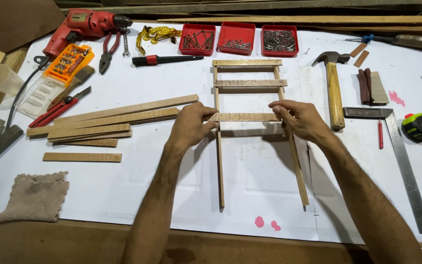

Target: The person assembles a small ladder-like wooden frame on a workbench. They position thin wood slats as rungs between two side rails, measure the assembly with a tape measure, mark positions with a pencil, check alignment with a try square, then hammer nails to fasten the slats and press the frame together by hand.

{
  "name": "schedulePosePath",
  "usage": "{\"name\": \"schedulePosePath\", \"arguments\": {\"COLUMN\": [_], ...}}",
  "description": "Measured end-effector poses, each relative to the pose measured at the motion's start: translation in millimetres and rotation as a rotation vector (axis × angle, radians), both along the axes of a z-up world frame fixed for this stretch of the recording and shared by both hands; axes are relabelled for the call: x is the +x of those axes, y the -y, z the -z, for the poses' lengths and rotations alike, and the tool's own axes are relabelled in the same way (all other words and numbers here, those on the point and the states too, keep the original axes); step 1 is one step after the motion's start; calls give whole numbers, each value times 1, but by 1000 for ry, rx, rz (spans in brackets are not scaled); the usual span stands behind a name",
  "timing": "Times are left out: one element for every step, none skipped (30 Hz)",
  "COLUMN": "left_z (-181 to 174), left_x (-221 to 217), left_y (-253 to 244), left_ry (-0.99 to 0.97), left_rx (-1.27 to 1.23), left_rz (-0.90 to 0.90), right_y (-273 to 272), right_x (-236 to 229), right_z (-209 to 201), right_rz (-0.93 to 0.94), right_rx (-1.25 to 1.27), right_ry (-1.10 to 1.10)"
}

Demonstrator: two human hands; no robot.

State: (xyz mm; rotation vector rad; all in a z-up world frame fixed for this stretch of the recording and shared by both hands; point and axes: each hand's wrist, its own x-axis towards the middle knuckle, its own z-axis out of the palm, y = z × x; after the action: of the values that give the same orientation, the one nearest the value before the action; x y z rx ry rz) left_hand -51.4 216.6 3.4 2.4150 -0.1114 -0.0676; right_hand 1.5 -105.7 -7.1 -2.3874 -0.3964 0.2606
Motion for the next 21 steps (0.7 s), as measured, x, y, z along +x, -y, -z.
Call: {"name": "schedulePosePath", "arguments": {"left_z": [2,4,7,10,12,15,17,19,21,26,31,35,35,35,35,38,41,44,47,49,51], "left_x": [3,6,9,14,19,25,29,32,35,39,43,47,47,48,49,50,52,54,55,56,57], "left_y": [3,7,11,14,17,20,21,23,23,24,24,23,23,23,24,23,23,23,22,20,19], "left_ry": [-1,22,44,42,74,105,102,112,119,115,91,67,64,36,8,5,0,-6,-9,-19,-29], "left_rx": [1,-20,-42,-42,-87,-133,-132,-189,-244,-243,-312,-381,-379,-407,-436,-435,-436,-436,-436,-434,-432], "left_rz": [-2,2,7,7,-28,-64,-64,-125,-187,-186,-244,-302,-303,-334,-364,-364,-374,-384,-384,-391,-399], "right_y": [1,1,3,5,6,8,7,6,5,3,1,-1,3,6,10,13,17,21,20,19,19], "right_x": [2,5,6,8,11,14,15,17,18,18,19,20,25,30,35,38,40,43,42,40,39], "right_z": [-2,-5,-7,-6,-5,-5,-6,-6,-6,-9,-12,-15,-6,2,11,16,22,27,25,23,21], "right_rz": [-2,41,86,86,145,204,205,259,313,314,354,393,393,412,432,433,436,439,441,457,471], "right_rx": [1,-14,-31,-31,34,99,99,170,242,242,276,309,310,361,412,412,477,543,542,549,556], "right_ry": [-1,-3,-6,-8,-24,-40,-42,-81,-123,-127,-149,-171,-174,-200,-224,-227,-254,-281,-284,-291,-299]}}
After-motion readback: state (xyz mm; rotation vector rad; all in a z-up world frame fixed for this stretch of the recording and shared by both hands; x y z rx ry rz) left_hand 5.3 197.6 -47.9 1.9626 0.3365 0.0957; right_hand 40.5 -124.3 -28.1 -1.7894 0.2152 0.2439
